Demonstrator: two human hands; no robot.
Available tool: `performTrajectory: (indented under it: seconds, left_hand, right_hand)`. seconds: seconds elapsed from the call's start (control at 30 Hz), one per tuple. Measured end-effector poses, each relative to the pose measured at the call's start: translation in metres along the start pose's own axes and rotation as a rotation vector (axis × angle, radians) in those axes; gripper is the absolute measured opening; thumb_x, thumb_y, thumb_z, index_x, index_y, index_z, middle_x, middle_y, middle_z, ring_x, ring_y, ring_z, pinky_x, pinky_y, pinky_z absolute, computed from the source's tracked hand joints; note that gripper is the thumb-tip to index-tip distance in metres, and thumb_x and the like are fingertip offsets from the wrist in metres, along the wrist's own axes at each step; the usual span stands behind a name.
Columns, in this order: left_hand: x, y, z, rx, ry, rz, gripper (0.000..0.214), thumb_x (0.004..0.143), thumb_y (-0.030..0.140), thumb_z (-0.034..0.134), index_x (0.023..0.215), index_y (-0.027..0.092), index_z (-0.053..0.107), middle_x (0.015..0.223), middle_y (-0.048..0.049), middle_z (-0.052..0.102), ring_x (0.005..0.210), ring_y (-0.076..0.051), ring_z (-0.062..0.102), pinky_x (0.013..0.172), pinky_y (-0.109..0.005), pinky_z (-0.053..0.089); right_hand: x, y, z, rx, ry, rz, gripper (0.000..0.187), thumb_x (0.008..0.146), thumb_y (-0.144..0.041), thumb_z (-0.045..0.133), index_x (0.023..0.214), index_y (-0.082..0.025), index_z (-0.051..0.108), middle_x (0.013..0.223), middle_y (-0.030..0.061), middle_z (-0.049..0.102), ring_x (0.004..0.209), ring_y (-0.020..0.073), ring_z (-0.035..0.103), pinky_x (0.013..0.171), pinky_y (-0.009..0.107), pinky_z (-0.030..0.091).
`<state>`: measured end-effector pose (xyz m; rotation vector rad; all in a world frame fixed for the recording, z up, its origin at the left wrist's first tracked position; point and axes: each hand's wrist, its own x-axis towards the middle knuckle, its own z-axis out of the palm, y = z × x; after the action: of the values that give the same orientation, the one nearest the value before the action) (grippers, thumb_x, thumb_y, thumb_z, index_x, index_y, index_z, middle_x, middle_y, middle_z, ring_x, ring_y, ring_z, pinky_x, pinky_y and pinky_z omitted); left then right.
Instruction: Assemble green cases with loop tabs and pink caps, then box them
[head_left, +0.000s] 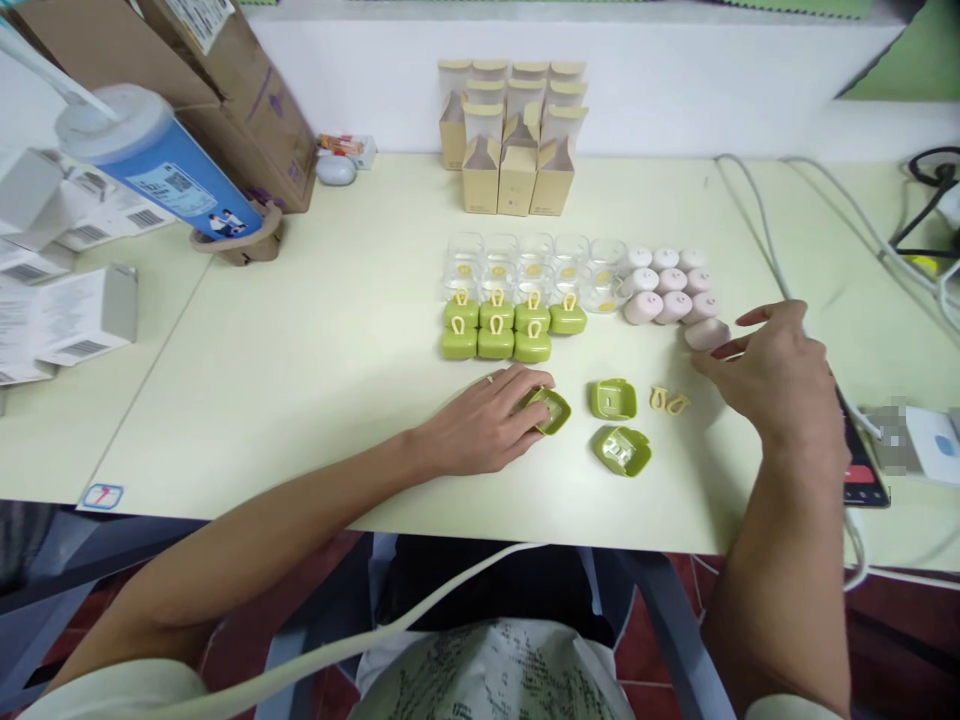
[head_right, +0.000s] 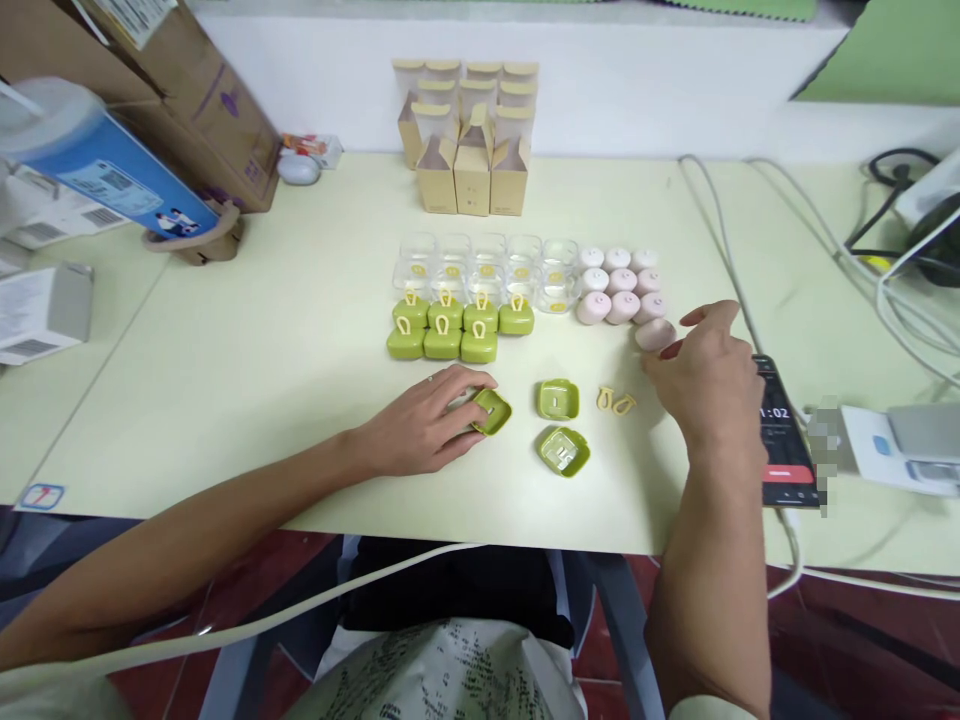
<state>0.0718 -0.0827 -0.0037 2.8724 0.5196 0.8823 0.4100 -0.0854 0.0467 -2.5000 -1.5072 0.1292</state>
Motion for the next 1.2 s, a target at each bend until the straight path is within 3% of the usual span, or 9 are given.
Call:
performTrajectory:
  seconds: [0.1,0.2,0.33,0.47,0.63,0.77,0.87,1.0,1.2]
  left_hand:
    - [0.000,0.000,0.000,0.002,0.003,0.002,0.004,0.107,0.019,0.063,0.105,0.016,0.060,0.130,-0.0213,0.069,0.117,-0.032,0.070,0.099,-0.048,0.066]
    - [-0.001,0.000,0.000,-0.033,0.030,-0.022,0.005,0.108,0.019,0.062,0.107,0.017,0.058,0.131,-0.0211,0.068,0.119,-0.030,0.071,0.099,-0.046,0.067]
    - [-0.003,-0.002,0.001,-0.150,0.167,-0.133,0.013,0.109,0.027,0.066,0.115,0.022,0.056,0.134,-0.0176,0.067,0.121,-0.025,0.073,0.096,-0.041,0.068]
    - [-0.001,-0.005,-0.002,-0.203,0.362,-0.193,0.037,0.102,0.027,0.079,0.129,0.022,0.055,0.129,-0.0141,0.074,0.121,-0.025,0.076,0.099,-0.042,0.066]
    - [0.002,-0.010,-0.006,-0.163,0.501,-0.168,0.045,0.097,0.023,0.084,0.134,0.023,0.057,0.129,-0.0119,0.077,0.117,-0.024,0.077,0.100,-0.042,0.064]
    - [0.002,-0.012,-0.004,-0.144,0.524,-0.142,0.042,0.097,0.023,0.083,0.131,0.019,0.060,0.126,-0.0143,0.078,0.115,-0.024,0.077,0.099,-0.042,0.065]
    - [0.003,-0.012,-0.004,-0.158,0.528,-0.124,0.041,0.097,0.024,0.084,0.131,0.018,0.061,0.122,-0.0140,0.079,0.112,-0.024,0.078,0.097,-0.041,0.066]
    - [0.004,-0.011,-0.004,-0.176,0.551,-0.104,0.044,0.097,0.025,0.086,0.132,0.018,0.061,0.120,-0.0136,0.081,0.112,-0.024,0.080,0.097,-0.042,0.066]
    - [0.003,-0.012,-0.002,-0.170,0.550,-0.080,0.043,0.098,0.025,0.086,0.132,0.020,0.061,0.118,-0.0118,0.083,0.110,-0.022,0.081,0.095,-0.040,0.066]
  right_hand:
    - [-0.008,-0.002,-0.016,0.025,-0.093,0.151,0.055,0.077,-0.025,0.074,0.126,-0.029,0.049,0.100,0.0060,0.081,0.108,0.0366,0.069,0.083,0.048,0.049]
    - [-0.016,-0.007,-0.028,0.078,0.031,0.114,0.036,0.079,-0.021,0.076,0.109,-0.029,0.058,0.093,0.0050,0.079,0.097,0.0326,0.074,0.084,0.049,0.054]
    - [-0.026,-0.026,-0.020,0.555,0.392,-0.285,0.026,0.083,-0.018,0.079,0.105,-0.024,0.066,0.101,0.0086,0.076,0.082,0.0238,0.079,0.072,0.041,0.063]
    - [-0.052,-0.058,-0.002,1.085,0.182,-0.624,0.016,0.092,-0.015,0.084,0.104,-0.024,0.078,0.094,0.0049,0.079,0.072,0.0199,0.079,0.058,0.033,0.062]
    - [-0.083,-0.083,0.010,0.950,0.109,-0.997,0.034,0.100,-0.006,0.077,0.121,-0.031,0.086,0.124,0.0081,0.080,0.097,0.0216,0.084,0.079,0.038,0.072]
    - [-0.088,-0.088,0.017,0.964,0.164,-1.042,0.057,0.098,0.004,0.071,0.140,-0.034,0.081,0.125,0.0083,0.072,0.093,0.0180,0.082,0.074,0.035,0.071]
    - [-0.086,-0.089,0.022,0.872,0.289,-1.084,0.049,0.093,0.004,0.078,0.130,-0.028,0.083,0.112,0.0093,0.078,0.099,0.0219,0.081,0.072,0.033,0.070]
    - [-0.087,-0.091,0.023,0.782,0.302,-1.170,0.034,0.093,0.006,0.077,0.116,-0.018,0.082,0.114,0.0145,0.083,0.100,0.0236,0.083,0.078,0.034,0.071]
    - [-0.085,-0.093,0.024,0.621,0.377,-1.278,0.026,0.088,0.007,0.082,0.098,-0.017,0.077,0.102,0.0136,0.087,0.089,0.0255,0.077,0.070,0.038,0.067]
